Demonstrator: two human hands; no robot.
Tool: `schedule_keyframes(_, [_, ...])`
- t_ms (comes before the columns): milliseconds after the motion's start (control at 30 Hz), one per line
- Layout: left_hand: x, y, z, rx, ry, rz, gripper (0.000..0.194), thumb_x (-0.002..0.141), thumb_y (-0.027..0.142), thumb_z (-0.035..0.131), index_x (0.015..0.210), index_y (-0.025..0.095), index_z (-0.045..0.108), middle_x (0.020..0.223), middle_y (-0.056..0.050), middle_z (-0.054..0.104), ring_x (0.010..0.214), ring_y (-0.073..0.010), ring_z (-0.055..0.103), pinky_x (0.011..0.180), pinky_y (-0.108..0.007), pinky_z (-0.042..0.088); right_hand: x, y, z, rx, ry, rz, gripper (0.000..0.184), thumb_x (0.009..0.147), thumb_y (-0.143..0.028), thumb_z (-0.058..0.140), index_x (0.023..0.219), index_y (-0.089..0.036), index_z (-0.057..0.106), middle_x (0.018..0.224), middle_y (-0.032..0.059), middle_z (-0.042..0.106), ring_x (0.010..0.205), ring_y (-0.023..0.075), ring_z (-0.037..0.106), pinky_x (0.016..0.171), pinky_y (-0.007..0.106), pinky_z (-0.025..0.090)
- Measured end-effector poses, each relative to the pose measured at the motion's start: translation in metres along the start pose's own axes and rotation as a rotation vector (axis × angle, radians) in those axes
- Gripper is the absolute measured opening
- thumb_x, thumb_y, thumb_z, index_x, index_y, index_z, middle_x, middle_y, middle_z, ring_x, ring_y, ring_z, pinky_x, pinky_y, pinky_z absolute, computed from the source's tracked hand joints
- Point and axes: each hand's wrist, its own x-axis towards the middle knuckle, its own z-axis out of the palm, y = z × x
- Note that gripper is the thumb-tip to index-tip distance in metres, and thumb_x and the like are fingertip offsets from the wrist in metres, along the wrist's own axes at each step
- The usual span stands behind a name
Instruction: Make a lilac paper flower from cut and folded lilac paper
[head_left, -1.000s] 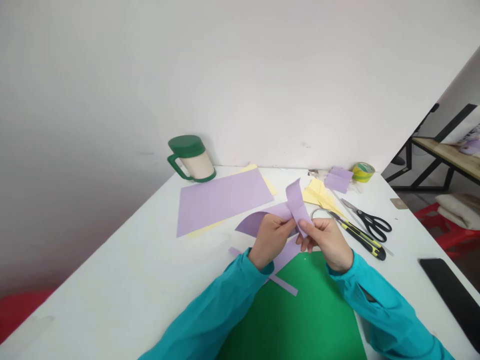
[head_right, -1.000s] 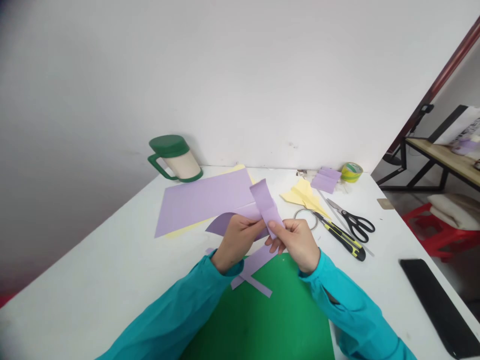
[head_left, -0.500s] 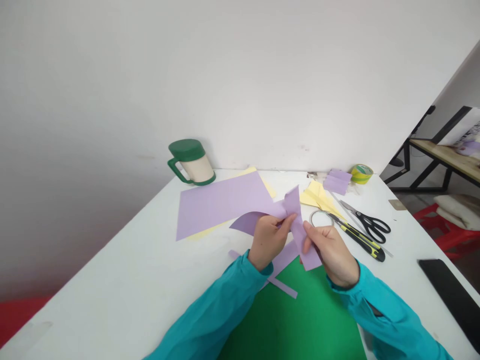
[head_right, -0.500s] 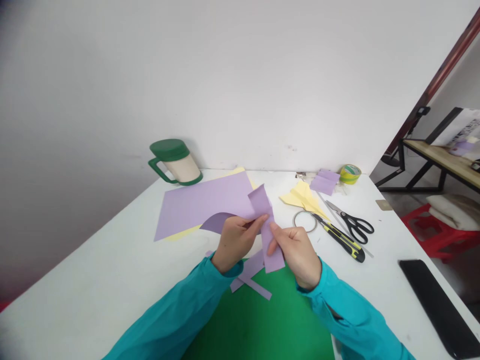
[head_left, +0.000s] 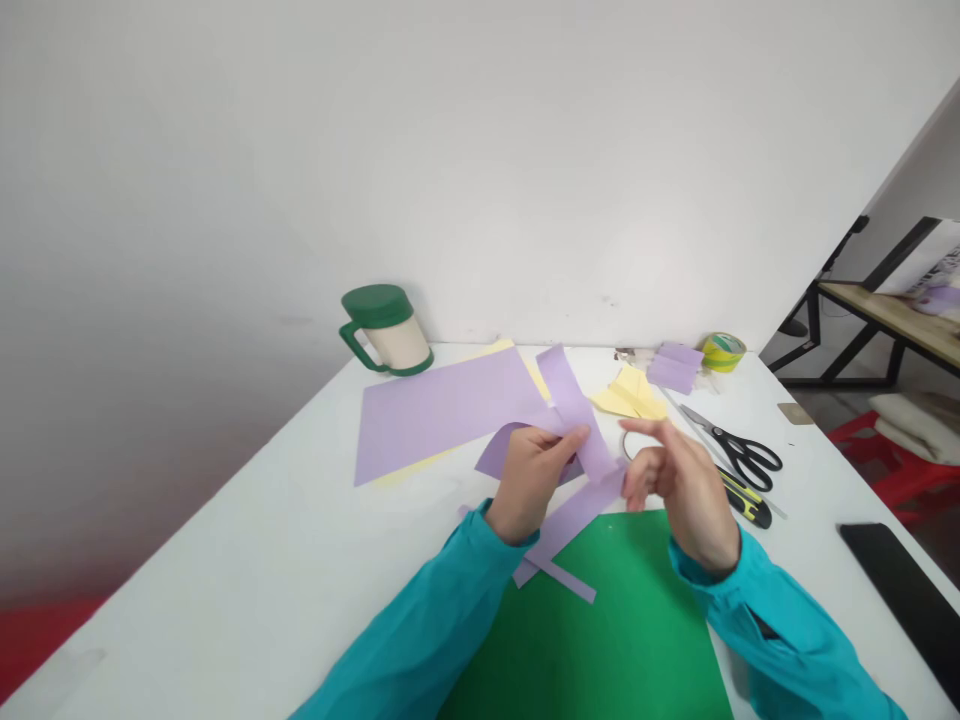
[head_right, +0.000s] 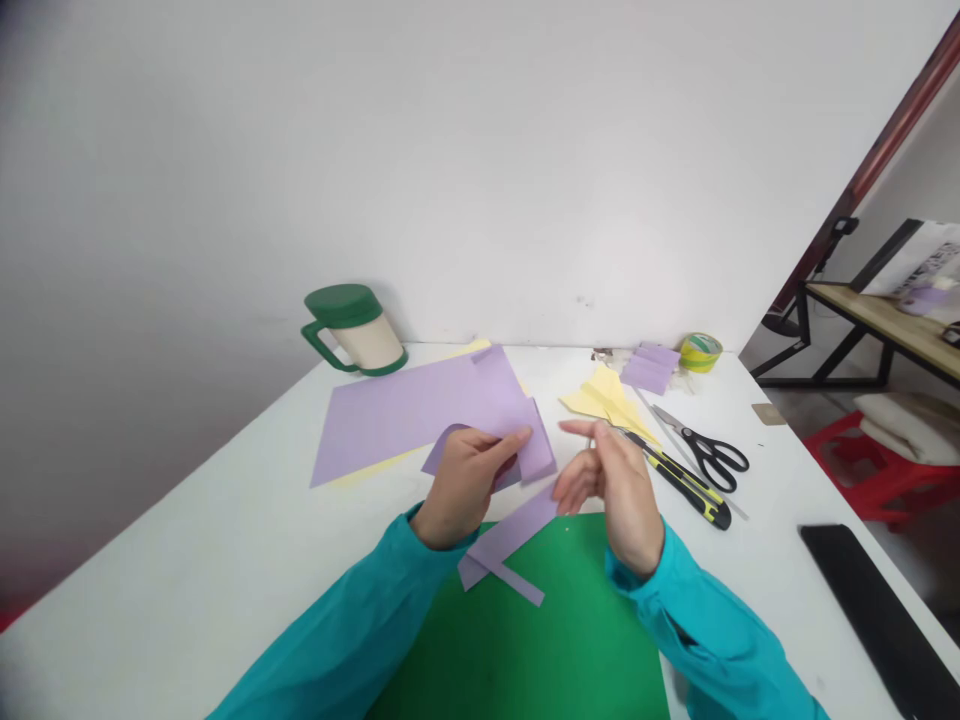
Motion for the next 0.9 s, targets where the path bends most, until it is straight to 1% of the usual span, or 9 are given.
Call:
schedule_keyframes(100, [0.001,0.006,-0.003,-0.183,-0.059,-0.151,0.046,0.064,0.04,0.074,0.038,0.016,0.044,0.036,0.006,0.034,0.038,-0.0058,0.03,0.04,-0.022,0.025,0.008,0.002,-0.008,-0.116,0.184,-0.252,0.039,0.087,-0.051,0.048,0.099,-0.017,0.063,0.049,-0.0022,0.059,0.042,0.0112,0.051,0.045,0.023,0.041])
schedule_keyframes(200, [0.001,0.016,-0.007,-0.254,-0.313,-0.29,0.029,0.063,0.037,0.076,0.054,0.012,0.063,0.049,-0.002,0.057,0.049,-0.0122,0.051,0.049,-0.024,0.039,0.018,0.003,-0.015,-0.241,0.217,-0.304,0.028,0.08,-0.044,0.06,0.091,-0.019,0.065,0.054,-0.0019,0.06,0.05,0.0119,0.053,0.051,0.025,0.042])
schedule_keyframes(267, [0.002,0.021,-0.01,-0.267,-0.462,-0.351,0.027,0.066,0.036,0.075,0.062,0.011,0.067,0.059,-0.006,0.064,0.055,-0.0143,0.056,0.052,-0.024,0.042,0.023,0.003,-0.019,-0.322,0.152,-0.226,0.026,0.076,-0.043,0.064,0.082,-0.018,0.066,0.06,0.0007,0.062,0.056,0.0129,0.055,0.055,0.026,0.042])
schedule_keyframes(367, [0.004,0.021,-0.014,-0.279,-0.555,-0.377,0.03,0.072,0.039,0.071,0.062,0.011,0.068,0.059,-0.007,0.064,0.051,-0.0131,0.055,0.048,-0.023,0.04,0.027,0.003,-0.021,-0.377,0.013,-0.062,0.026,0.075,-0.043,0.061,0.07,-0.017,0.062,0.065,0.0029,0.063,0.06,0.0136,0.056,0.056,0.026,0.042])
schedule_keyframes(467, [0.008,0.013,-0.017,-0.264,-0.589,-0.408,0.032,0.072,0.041,0.07,0.057,0.013,0.066,0.052,-0.005,0.06,0.044,-0.0119,0.05,0.039,-0.023,0.031,0.025,0.002,-0.022,-0.469,-0.052,-0.148,0.019,0.07,-0.035,0.062,0.079,-0.018,0.059,0.076,0.0022,0.062,0.07,0.0148,0.056,0.062,0.027,0.043])
schedule_keyframes(567, [0.009,0.006,-0.017,-0.236,-0.593,-0.454,0.033,0.071,0.044,0.07,0.059,0.014,0.066,0.047,-0.003,0.057,0.039,-0.01,0.045,0.036,-0.023,0.024,0.021,0.004,-0.02,-0.692,-0.172,-0.244,0.031,0.064,-0.025,0.063,0.095,-0.019,0.059,0.086,0.0016,0.06,0.073,0.0148,0.055,0.061,0.026,0.042])
schedule_keyframes(667, [0.008,0.006,-0.014,-0.249,-0.62,-0.454,0.036,0.069,0.049,0.07,0.064,0.013,0.067,0.053,-0.004,0.061,0.046,-0.0117,0.051,0.041,-0.022,0.033,0.019,0.01,-0.017,-0.898,-0.183,-0.27,0.022,0.066,-0.016,0.056,0.086,-0.02,0.064,0.069,-0.0014,0.059,0.059,0.0126,0.051,0.056,0.025,0.038])
schedule_keyframes(767, [0.011,0.01,-0.016,-0.257,-0.516,-0.378,0.04,0.069,0.05,0.068,0.059,0.012,0.065,0.059,-0.007,0.064,0.056,-0.0141,0.058,0.056,-0.024,0.044,0.02,0.017,-0.015,-0.951,0.031,-0.344,0.017,0.071,-0.016,0.05,0.077,-0.019,0.067,0.058,-0.0016,0.058,0.052,0.0125,0.049,0.054,0.026,0.037])
schedule_keyframes(900, [0.024,0.005,-0.022,-0.269,-0.017,-0.151,0.026,0.062,0.038,0.072,0.069,0.014,0.066,0.072,-0.005,0.067,0.069,-0.0157,0.061,0.07,-0.027,0.047,0.026,0.023,-0.019,-0.957,0.404,-0.479,0.019,0.079,-0.028,0.05,0.081,-0.019,0.067,0.058,-0.0003,0.061,0.05,0.0139,0.051,0.055,0.027,0.039])
